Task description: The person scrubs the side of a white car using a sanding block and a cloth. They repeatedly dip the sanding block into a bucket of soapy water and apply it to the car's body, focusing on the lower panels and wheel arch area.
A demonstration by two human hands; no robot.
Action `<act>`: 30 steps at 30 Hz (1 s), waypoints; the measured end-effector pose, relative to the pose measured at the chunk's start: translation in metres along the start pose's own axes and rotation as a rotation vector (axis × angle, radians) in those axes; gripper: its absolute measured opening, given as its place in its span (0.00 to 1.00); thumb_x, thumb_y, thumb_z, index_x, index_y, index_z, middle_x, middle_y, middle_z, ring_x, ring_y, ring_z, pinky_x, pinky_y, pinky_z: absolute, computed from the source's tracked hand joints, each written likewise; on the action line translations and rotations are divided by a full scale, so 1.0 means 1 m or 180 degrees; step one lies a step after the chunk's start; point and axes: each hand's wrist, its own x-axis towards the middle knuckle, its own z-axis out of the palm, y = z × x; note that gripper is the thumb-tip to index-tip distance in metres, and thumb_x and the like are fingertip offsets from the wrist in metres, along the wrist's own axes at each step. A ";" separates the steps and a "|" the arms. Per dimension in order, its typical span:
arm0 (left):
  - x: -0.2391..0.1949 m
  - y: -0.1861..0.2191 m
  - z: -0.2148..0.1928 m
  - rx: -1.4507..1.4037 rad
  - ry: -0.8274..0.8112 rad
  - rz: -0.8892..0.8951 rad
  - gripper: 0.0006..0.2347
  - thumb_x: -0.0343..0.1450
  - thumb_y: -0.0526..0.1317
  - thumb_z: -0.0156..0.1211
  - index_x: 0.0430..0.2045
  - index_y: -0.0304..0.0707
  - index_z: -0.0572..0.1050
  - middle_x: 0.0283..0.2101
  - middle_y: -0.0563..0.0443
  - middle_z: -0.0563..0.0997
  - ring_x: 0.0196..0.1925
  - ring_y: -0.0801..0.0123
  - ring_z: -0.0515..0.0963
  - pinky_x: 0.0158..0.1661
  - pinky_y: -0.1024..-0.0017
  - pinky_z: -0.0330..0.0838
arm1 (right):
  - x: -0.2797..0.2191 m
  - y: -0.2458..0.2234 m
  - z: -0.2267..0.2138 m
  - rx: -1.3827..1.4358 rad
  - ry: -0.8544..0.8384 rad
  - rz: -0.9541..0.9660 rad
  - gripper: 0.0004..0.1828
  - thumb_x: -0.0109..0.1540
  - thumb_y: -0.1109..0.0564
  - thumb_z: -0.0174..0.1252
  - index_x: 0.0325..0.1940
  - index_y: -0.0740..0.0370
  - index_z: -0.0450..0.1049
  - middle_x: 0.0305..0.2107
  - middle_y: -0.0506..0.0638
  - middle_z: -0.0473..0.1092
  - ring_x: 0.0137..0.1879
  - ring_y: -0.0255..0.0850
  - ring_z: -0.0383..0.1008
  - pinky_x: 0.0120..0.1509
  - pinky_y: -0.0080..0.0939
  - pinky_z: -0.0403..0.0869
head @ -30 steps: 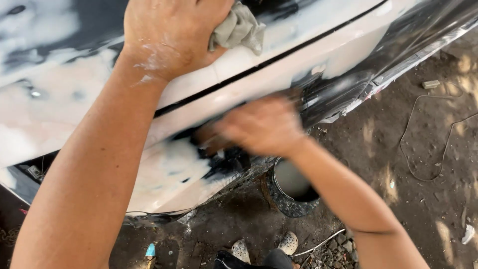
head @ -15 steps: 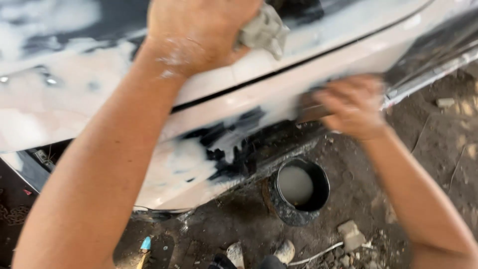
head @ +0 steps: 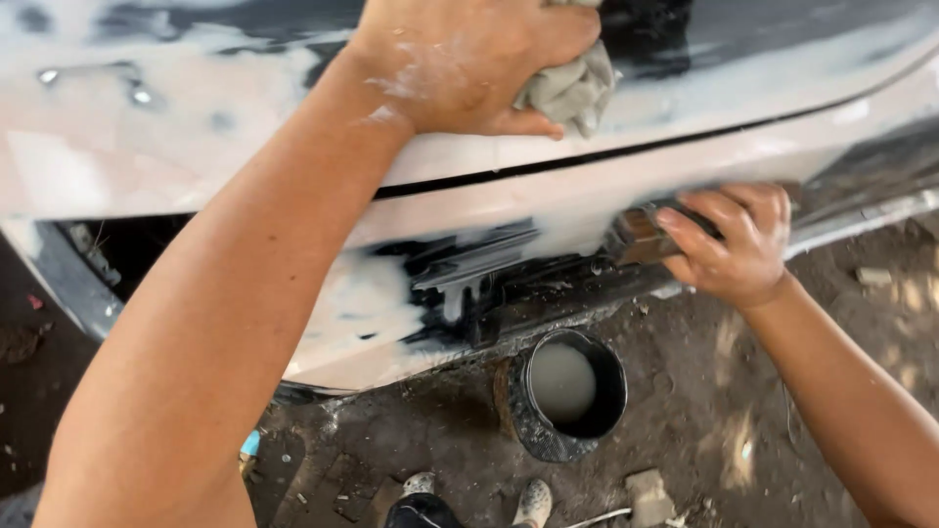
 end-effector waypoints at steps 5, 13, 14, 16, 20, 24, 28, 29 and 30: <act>0.018 0.047 0.037 -0.0178 0.0017 -0.0187 0.20 0.62 0.58 0.70 0.39 0.49 0.80 0.40 0.55 0.83 0.39 0.65 0.84 0.31 0.66 0.79 | 0.104 -0.077 -0.010 0.0292 0.0066 0.0274 0.27 0.69 0.48 0.62 0.73 0.41 0.69 0.56 0.43 0.69 0.59 0.40 0.69 0.58 0.45 0.69; 0.046 0.048 0.064 -0.0157 0.0144 -0.0054 0.07 0.67 0.45 0.70 0.31 0.46 0.80 0.47 0.52 0.80 0.48 0.67 0.82 0.38 0.67 0.79 | -0.022 0.015 0.006 0.0237 0.0216 0.0594 0.31 0.69 0.46 0.62 0.76 0.47 0.63 0.57 0.49 0.67 0.54 0.43 0.69 0.54 0.49 0.69; 0.045 0.050 0.061 -0.0050 0.0277 0.0016 0.05 0.68 0.42 0.70 0.29 0.45 0.79 0.51 0.53 0.78 0.52 0.67 0.80 0.42 0.66 0.79 | -0.029 0.017 0.007 0.0233 0.0378 0.0878 0.34 0.68 0.42 0.65 0.74 0.47 0.61 0.54 0.47 0.65 0.53 0.43 0.68 0.54 0.51 0.69; 0.040 0.048 0.071 -0.0291 0.0083 0.0017 0.04 0.68 0.40 0.68 0.30 0.45 0.79 0.48 0.54 0.78 0.51 0.67 0.80 0.40 0.67 0.78 | 0.035 -0.032 -0.003 0.0206 0.0248 0.0883 0.26 0.69 0.46 0.60 0.72 0.42 0.66 0.52 0.45 0.67 0.53 0.42 0.68 0.53 0.48 0.69; 0.038 0.051 0.065 -0.0270 0.0022 -0.0059 0.07 0.68 0.41 0.67 0.37 0.47 0.82 0.42 0.57 0.79 0.43 0.68 0.80 0.33 0.66 0.75 | 0.117 -0.073 -0.020 0.0544 0.0058 0.0415 0.21 0.74 0.46 0.53 0.73 0.40 0.69 0.53 0.41 0.69 0.56 0.38 0.70 0.57 0.43 0.70; 0.042 0.052 0.057 -0.0510 0.0047 -0.0063 0.07 0.68 0.45 0.69 0.34 0.46 0.81 0.37 0.56 0.80 0.37 0.67 0.81 0.28 0.66 0.75 | 0.036 -0.026 -0.009 0.0753 -0.1901 0.0939 0.25 0.67 0.38 0.55 0.68 0.38 0.72 0.51 0.48 0.70 0.46 0.39 0.69 0.58 0.47 0.67; 0.044 0.043 0.066 -0.0256 0.0285 0.0205 0.05 0.68 0.40 0.69 0.30 0.46 0.78 0.41 0.55 0.81 0.44 0.67 0.83 0.35 0.67 0.78 | -0.002 -0.014 0.003 -0.0165 0.0289 0.1257 0.26 0.62 0.38 0.63 0.59 0.49 0.71 0.51 0.49 0.66 0.52 0.45 0.67 0.51 0.53 0.68; 0.040 0.048 0.076 -0.0365 0.0018 0.0157 0.03 0.71 0.38 0.67 0.34 0.46 0.79 0.43 0.54 0.81 0.46 0.66 0.82 0.37 0.65 0.78 | 0.006 -0.031 0.003 -0.0356 0.0294 0.1487 0.26 0.59 0.38 0.59 0.58 0.46 0.72 0.52 0.51 0.64 0.53 0.48 0.67 0.53 0.58 0.66; 0.042 0.057 0.075 -0.0398 0.0012 0.0159 0.03 0.71 0.38 0.67 0.34 0.46 0.79 0.43 0.54 0.81 0.46 0.66 0.82 0.37 0.65 0.78 | 0.039 -0.049 -0.004 -0.0355 0.0266 0.1507 0.26 0.59 0.38 0.59 0.58 0.46 0.72 0.52 0.51 0.64 0.53 0.48 0.67 0.53 0.58 0.66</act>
